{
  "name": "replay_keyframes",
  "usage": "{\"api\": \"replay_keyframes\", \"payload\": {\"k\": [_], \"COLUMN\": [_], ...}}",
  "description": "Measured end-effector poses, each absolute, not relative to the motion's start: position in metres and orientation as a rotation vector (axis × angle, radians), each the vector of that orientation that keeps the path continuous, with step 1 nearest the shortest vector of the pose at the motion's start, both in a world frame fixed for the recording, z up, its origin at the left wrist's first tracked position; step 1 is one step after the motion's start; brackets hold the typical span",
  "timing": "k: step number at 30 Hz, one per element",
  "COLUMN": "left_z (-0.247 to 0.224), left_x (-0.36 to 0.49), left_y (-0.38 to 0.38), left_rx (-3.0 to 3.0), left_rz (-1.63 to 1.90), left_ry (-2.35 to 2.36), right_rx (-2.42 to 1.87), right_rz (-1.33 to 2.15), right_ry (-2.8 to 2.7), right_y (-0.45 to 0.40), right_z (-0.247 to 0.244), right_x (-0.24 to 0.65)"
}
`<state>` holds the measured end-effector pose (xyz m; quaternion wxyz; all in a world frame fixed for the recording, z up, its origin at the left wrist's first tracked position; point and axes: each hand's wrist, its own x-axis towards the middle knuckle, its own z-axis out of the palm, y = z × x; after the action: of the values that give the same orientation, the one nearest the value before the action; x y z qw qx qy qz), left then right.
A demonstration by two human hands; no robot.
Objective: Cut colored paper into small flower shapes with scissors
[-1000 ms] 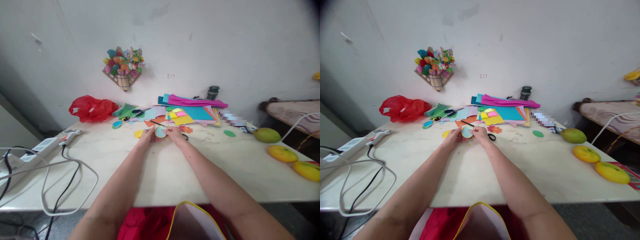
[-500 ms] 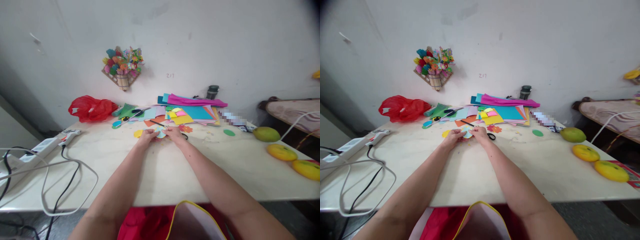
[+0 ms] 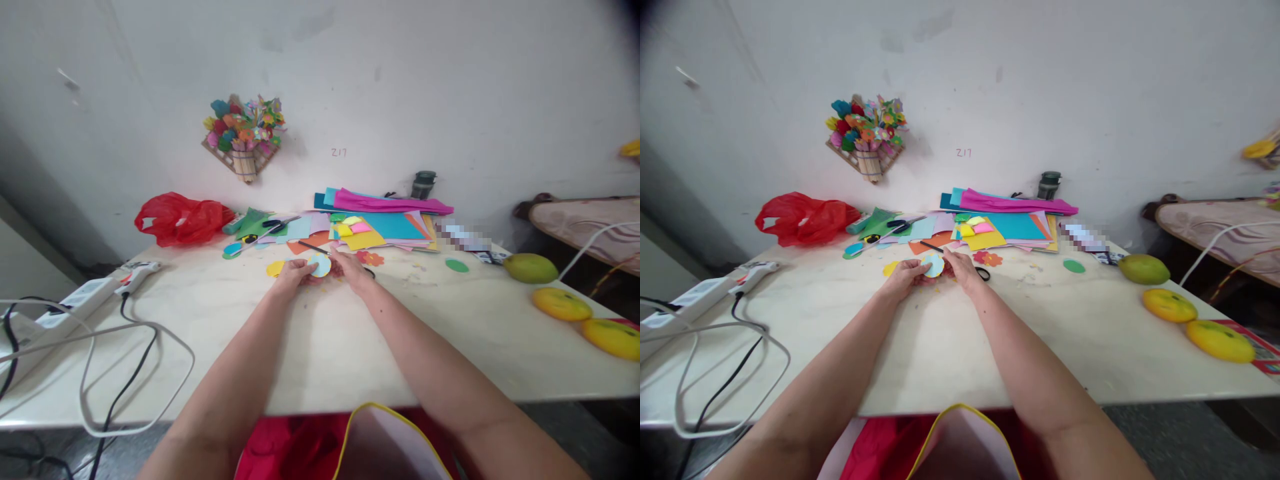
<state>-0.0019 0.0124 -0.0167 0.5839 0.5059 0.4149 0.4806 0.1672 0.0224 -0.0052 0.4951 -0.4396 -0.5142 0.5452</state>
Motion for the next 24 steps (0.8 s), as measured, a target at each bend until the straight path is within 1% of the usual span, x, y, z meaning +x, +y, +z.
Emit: {"api": "replay_keyframes", "payload": {"k": [11,24], "left_z": [-0.0142,-0.0129], "left_x": [0.0001,0.0016], "left_y": [0.0095,0.0085], "left_rx": [1.235,1.212], "left_rz": [1.092,1.093], "left_ry": [1.005,1.005], "right_rx": [-1.063,-1.120], "right_rz": [1.264,1.173], "right_ry": [-1.373,-1.353], "right_y": [0.0195,0.0245], "right_z": [-0.0075,-0.0135], "right_x": [0.1645,0.1622]}}
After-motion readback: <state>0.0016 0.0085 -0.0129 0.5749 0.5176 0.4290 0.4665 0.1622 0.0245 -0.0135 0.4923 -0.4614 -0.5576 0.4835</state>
